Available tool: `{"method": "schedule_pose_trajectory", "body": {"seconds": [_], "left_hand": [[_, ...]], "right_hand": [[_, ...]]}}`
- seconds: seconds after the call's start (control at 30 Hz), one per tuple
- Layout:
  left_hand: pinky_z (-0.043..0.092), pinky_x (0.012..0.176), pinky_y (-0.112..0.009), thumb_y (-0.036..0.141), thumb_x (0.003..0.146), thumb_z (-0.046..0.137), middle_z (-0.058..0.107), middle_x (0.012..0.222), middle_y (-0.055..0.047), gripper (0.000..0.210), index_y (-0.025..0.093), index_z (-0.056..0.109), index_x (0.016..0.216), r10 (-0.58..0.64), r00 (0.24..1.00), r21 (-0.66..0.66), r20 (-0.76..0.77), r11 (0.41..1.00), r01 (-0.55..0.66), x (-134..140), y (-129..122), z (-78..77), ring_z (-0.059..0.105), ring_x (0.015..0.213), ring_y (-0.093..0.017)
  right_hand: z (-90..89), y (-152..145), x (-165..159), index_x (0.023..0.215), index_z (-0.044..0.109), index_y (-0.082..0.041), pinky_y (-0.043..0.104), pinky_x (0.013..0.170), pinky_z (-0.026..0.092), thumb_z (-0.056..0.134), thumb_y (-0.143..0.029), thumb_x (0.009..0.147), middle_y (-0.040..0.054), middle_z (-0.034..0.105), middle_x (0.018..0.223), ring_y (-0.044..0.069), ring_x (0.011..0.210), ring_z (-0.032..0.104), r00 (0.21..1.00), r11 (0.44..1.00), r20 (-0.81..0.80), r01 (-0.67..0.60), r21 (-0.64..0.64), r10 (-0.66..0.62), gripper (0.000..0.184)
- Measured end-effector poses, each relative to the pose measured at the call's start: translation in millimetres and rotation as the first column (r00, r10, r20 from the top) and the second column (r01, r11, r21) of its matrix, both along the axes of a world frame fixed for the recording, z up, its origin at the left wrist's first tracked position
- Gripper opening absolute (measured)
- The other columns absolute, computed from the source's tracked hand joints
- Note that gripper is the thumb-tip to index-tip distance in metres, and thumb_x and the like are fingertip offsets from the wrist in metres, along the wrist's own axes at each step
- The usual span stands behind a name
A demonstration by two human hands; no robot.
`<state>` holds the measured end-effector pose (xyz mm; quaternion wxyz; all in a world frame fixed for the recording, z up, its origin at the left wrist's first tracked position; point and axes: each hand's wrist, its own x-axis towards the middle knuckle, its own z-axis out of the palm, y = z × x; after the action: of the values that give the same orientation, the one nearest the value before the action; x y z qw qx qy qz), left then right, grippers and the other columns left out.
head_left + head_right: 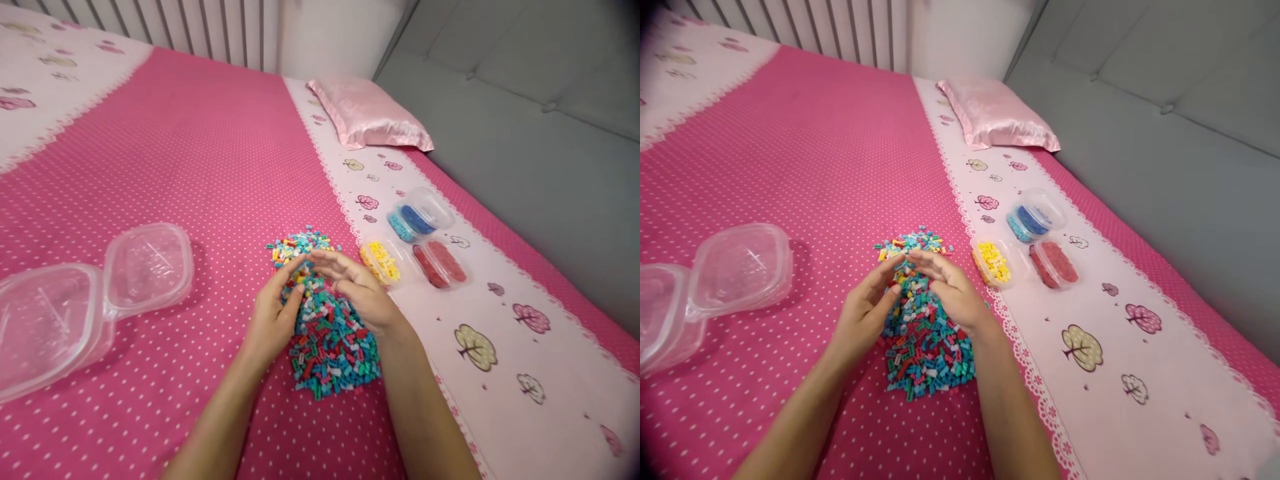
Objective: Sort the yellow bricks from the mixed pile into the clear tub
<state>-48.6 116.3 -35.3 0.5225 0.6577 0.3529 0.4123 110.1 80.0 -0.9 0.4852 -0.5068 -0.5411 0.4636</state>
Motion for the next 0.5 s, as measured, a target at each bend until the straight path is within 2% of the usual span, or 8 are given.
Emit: {"method": "schedule_pose_trajectory", "body": {"seconds": [0.17,0.37,0.5], "left_hand": [[0.038,0.107,-0.04,0.03,0.089,0.049,0.061,0.128,-0.008,0.032,0.021,0.063,0.116,0.034,0.999,-0.001,0.014,0.999,-0.034,-4,1,10.8,0.053,0.122,-0.022],[0.044,0.099,-0.038,0.032,0.089,0.048,0.062,0.126,-0.009,0.031,0.018,0.064,0.113,0.112,0.992,-0.096,0.061,0.99,-0.106,-8,2,16.2,0.059,0.113,-0.023],[0.046,0.094,-0.037,0.033,0.088,0.049,0.067,0.114,-0.008,0.031,0.018,0.064,0.11,0.192,0.981,-0.068,0.025,0.979,-0.19,-12,4,20.6,0.061,0.104,-0.021]], "right_hand": [[3.5,-3,6,0.118,0.057,-0.023,0.039,0.109,0.039,0.039,-0.005,0.069,0.0016,0.064,0.124,0.014,0.119,0.057,1.0,1.0,-0.017,0.014,-0.015,-0.014,0.056],[14.7,-8,8,0.112,0.061,-0.023,0.044,0.11,0.037,0.038,-0.005,0.07,0.0017,0.068,0.117,0.014,0.117,0.059,0.995,0.997,0.07,0.067,-0.028,-0.064,0.051],[7.2,-8,15,0.111,0.062,-0.022,0.043,0.106,0.04,0.039,-0.007,0.073,0.0028,0.068,0.116,0.015,0.114,0.06,0.976,0.99,0.166,0.142,0.003,-0.141,0.047]]}}
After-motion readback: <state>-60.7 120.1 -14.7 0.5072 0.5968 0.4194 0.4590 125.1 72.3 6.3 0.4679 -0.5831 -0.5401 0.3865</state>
